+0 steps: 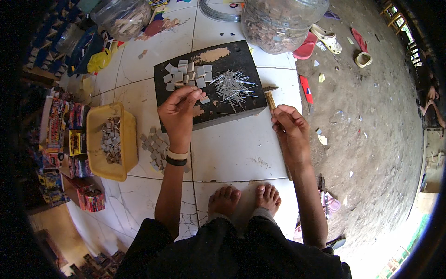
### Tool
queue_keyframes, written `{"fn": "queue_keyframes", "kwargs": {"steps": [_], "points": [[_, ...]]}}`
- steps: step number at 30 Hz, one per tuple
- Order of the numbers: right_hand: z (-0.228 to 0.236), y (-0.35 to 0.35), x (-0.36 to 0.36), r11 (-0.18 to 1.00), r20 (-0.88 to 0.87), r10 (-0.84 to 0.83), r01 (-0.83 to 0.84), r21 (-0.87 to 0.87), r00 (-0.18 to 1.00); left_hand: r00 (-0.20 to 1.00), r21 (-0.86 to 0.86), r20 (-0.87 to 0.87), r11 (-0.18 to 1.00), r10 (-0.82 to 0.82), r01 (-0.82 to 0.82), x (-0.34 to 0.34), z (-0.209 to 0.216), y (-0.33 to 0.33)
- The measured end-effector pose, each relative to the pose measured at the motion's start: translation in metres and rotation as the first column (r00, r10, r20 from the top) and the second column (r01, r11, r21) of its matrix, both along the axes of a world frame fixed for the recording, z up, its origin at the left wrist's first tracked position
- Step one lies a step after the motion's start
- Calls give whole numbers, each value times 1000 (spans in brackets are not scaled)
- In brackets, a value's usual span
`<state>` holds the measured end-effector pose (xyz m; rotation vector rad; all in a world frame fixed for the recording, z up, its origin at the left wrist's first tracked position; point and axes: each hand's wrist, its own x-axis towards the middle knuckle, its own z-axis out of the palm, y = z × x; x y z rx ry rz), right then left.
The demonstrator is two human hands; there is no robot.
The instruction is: The person repeatedly picks up small nails and wooden blocks, places them on a black board, and hammers the nails into the blocks. The person occasionally gathers nails from the floor and continues the repetitive hammering process.
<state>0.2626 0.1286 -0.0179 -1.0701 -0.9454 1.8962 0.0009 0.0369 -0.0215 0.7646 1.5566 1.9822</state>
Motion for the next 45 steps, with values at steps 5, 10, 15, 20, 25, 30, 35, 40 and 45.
{"fn": "queue_keyframes", "kwargs": {"steps": [5,10,15,20,25,30,35,40,45], "points": [[-6,6,9,995,114,-46,35,90,992,990,0,-138,1000,13,-13,1,-3,1],[-56,9,36,818,691,-228,-250,519,686,929,30,-361,997,82,-76,3,-10,4],[-118,-17,58,614,866,-352,-610,501,357,853,37,-514,996,92,-86,6,-14,2],[-78,-4,62,737,891,-75,-577,352,447,858,41,-505,995,95,-86,11,-14,-1],[27,-29,38,808,701,-90,-360,466,707,880,49,-463,994,110,-99,15,-14,-3],[91,-58,15,410,813,-39,-733,543,580,896,73,-429,993,111,-88,16,-14,-2],[108,-75,7,367,790,-86,-718,592,608,893,84,-428,990,138,-113,16,-14,-5],[102,-79,9,394,908,-89,-823,410,409,880,54,-454,991,136,-125,15,-16,-3],[100,-84,13,380,801,-117,-719,582,587,880,65,-454,990,140,-124,15,-17,-5]]}}
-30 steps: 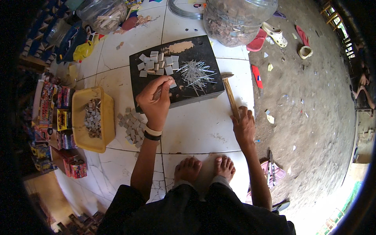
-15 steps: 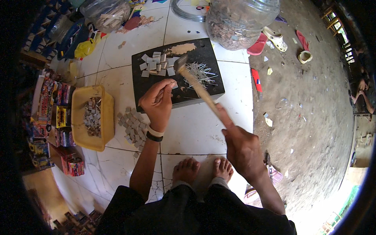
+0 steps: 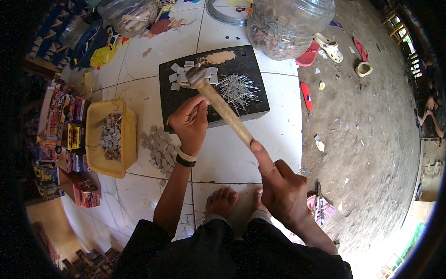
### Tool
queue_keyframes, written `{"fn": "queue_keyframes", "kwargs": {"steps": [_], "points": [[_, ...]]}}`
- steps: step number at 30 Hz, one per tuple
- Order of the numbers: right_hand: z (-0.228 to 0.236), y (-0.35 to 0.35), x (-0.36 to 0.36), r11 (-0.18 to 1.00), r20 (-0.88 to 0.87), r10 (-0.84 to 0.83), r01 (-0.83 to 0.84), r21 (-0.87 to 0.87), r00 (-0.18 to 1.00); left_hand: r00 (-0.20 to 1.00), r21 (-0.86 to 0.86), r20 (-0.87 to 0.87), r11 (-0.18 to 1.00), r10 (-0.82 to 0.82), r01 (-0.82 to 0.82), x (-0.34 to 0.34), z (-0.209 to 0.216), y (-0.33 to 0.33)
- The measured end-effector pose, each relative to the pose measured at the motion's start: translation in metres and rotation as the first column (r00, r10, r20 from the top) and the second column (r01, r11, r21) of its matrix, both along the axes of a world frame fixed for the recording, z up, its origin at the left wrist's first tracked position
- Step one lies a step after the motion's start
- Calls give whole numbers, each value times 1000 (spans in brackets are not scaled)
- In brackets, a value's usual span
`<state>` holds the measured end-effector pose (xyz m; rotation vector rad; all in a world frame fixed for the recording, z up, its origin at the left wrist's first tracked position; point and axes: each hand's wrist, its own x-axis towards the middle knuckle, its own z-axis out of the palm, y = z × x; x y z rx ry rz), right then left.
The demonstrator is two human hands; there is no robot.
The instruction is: The person repeatedly picks up small nails and wooden blocks, places them on a black board, and hammers the nails into the blocks. The person occasionally gathers nails from the floor and continues the repetitive hammering process.
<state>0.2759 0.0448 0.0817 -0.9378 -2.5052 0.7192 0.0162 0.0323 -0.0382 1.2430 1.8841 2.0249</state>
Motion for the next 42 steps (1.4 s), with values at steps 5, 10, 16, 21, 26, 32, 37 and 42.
{"fn": "queue_keyframes", "kwargs": {"steps": [5,10,16,21,26,32,37,42], "points": [[-9,10,-9,998,143,58,-59,7,988,1000,-23,-21,1000,6,-6,-2,-1,0],[3,1,-6,998,-12,-7,6,-68,1000,1000,33,20,999,-10,10,0,-2,2],[4,14,-10,998,173,30,-19,-66,984,999,-1,27,1000,-23,23,0,-1,2],[-1,30,4,989,50,-85,91,-113,995,996,-26,82,999,-27,29,-9,20,-19],[-45,37,31,828,-143,-343,227,-512,929,810,-72,-332,844,483,-532,-82,68,-115],[-133,18,66,439,-29,-530,245,-864,847,666,-189,-558,706,495,-682,-139,73,-160],[-173,20,46,768,108,-441,437,-469,891,887,-295,-436,906,153,-302,-117,41,-82],[-128,39,4,939,-77,-233,245,243,969,921,-367,-389,914,19,-174,-98,18,-18]]}}
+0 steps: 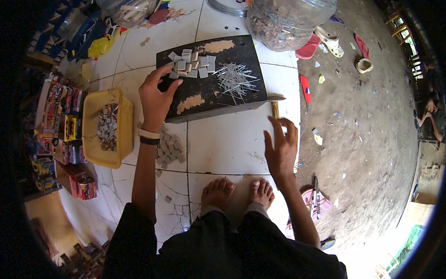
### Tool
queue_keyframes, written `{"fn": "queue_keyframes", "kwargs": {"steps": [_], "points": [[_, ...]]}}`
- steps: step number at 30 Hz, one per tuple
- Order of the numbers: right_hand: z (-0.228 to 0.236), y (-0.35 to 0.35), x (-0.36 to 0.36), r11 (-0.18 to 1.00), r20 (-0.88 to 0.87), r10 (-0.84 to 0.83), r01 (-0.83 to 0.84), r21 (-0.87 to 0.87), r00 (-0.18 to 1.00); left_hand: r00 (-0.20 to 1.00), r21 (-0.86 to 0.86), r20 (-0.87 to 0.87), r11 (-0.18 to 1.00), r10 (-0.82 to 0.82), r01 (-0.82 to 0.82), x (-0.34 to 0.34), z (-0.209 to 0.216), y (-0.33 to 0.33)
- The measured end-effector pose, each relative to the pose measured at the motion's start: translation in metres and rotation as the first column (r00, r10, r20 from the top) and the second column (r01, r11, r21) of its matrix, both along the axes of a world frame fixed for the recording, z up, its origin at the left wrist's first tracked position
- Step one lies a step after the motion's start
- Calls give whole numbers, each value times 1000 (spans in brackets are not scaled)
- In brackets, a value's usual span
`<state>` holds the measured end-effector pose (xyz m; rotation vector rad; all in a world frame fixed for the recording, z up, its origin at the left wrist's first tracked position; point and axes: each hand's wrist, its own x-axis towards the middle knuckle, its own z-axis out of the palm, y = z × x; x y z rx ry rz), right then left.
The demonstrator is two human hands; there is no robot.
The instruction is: The person repeatedly picks up small nails and wooden blocks, places them on a black board, and hammers the nails into the blocks. The person occasionally gathers nails from the floor and continues the repetitive hammering process.
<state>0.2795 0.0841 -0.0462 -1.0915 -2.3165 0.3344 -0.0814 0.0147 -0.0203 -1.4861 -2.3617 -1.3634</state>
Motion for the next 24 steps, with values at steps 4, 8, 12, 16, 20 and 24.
{"fn": "queue_keyframes", "kwargs": {"steps": [4,8,12,16,20,24], "points": [[35,15,-48,984,-102,175,-174,25,979,998,29,-58,1000,9,-7,6,-1,4],[40,28,-77,960,-92,271,-262,100,958,999,31,28,999,29,-30,16,11,-9],[34,33,-82,944,-61,298,-284,167,953,983,97,164,993,-87,72,55,15,-17],[31,32,-84,937,-41,294,-280,209,955,969,185,115,963,-218,195,91,3,0],[35,32,-86,935,17,294,-292,199,956,962,133,-112,955,-250,264,90,-10,11],[45,31,-86,954,-17,271,-266,136,962,958,151,-112,949,-263,278,88,-16,11]]}}
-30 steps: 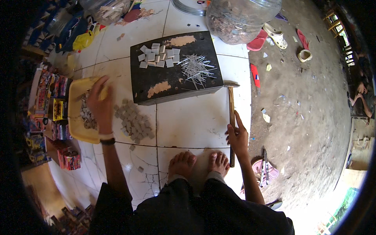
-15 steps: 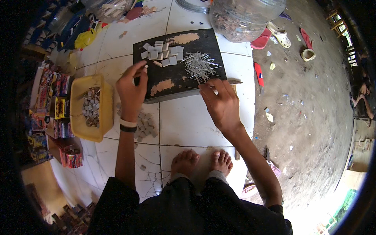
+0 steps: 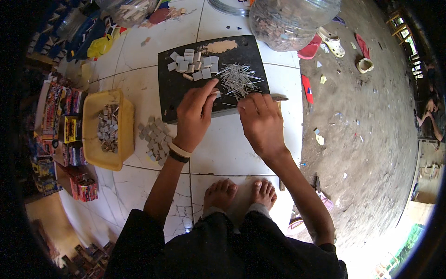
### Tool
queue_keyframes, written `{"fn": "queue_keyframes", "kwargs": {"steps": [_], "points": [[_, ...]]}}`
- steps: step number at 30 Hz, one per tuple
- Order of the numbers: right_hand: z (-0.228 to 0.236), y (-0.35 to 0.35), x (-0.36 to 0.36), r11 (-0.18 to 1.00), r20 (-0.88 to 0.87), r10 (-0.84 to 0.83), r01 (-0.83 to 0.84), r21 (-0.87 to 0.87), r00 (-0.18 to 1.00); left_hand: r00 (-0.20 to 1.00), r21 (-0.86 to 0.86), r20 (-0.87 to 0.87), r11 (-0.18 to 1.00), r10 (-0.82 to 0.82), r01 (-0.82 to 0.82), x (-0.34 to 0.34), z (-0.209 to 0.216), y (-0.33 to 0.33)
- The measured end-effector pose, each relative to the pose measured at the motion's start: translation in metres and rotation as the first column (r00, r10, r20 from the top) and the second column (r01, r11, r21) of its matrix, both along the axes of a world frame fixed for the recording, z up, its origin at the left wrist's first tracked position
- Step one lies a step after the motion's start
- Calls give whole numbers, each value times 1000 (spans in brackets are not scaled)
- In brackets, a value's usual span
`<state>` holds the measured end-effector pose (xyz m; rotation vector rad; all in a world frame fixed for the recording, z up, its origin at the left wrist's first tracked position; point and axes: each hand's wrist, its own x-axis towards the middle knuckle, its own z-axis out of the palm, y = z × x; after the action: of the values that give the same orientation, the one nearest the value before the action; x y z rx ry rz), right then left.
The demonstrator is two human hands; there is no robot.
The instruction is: The person repeatedly picks up small nails and wooden blocks, places them on a black board, and hammers the nails into the blocks. The person occasionally gathers nails from the floor and continues the repetitive hammering process.
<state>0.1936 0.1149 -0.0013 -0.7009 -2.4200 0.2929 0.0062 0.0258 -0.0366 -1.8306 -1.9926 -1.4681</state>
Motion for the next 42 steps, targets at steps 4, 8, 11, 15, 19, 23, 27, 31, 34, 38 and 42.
{"fn": "queue_keyframes", "kwargs": {"steps": [4,8,11,15,19,23,27,31,34,38,42], "points": [[8,-2,-4,976,-65,-11,-3,-216,998,1000,-3,24,1000,1,-1,2,-2,-1],[16,0,-6,928,-110,-25,-18,-373,994,998,30,63,999,22,-24,3,0,-2],[24,1,-5,941,-83,-18,-11,-340,996,996,102,22,991,82,-84,4,9,-8],[42,-3,-4,943,-57,68,-83,-322,996,993,85,-110,995,-52,61,10,27,-18],[63,-9,-6,892,-77,93,-118,-436,993,984,56,-32,983,-174,176,20,42,-24],[74,-10,-10,857,-111,1,-58,-513,994,982,-33,48,982,-183,185,17,50,-26],[63,-7,-18,835,-222,-78,-58,-546,972,903,-5,421,995,-84,95,8,48,-16],[38,7,-33,910,-155,8,-72,-409,988,600,87,793,994,-107,62,-5,36,6],[21,15,-41,942,-126,97,-132,-310,987,529,110,842,993,-109,30,-7,28,13],[8,19,-48,953,-95,105,-128,-276,990,505,106,857,994,-99,13,-4,22,15],[5,20,-51,958,-84,95,-114,-263,992,535,107,838,994,-102,22,-3,18,17]]}}
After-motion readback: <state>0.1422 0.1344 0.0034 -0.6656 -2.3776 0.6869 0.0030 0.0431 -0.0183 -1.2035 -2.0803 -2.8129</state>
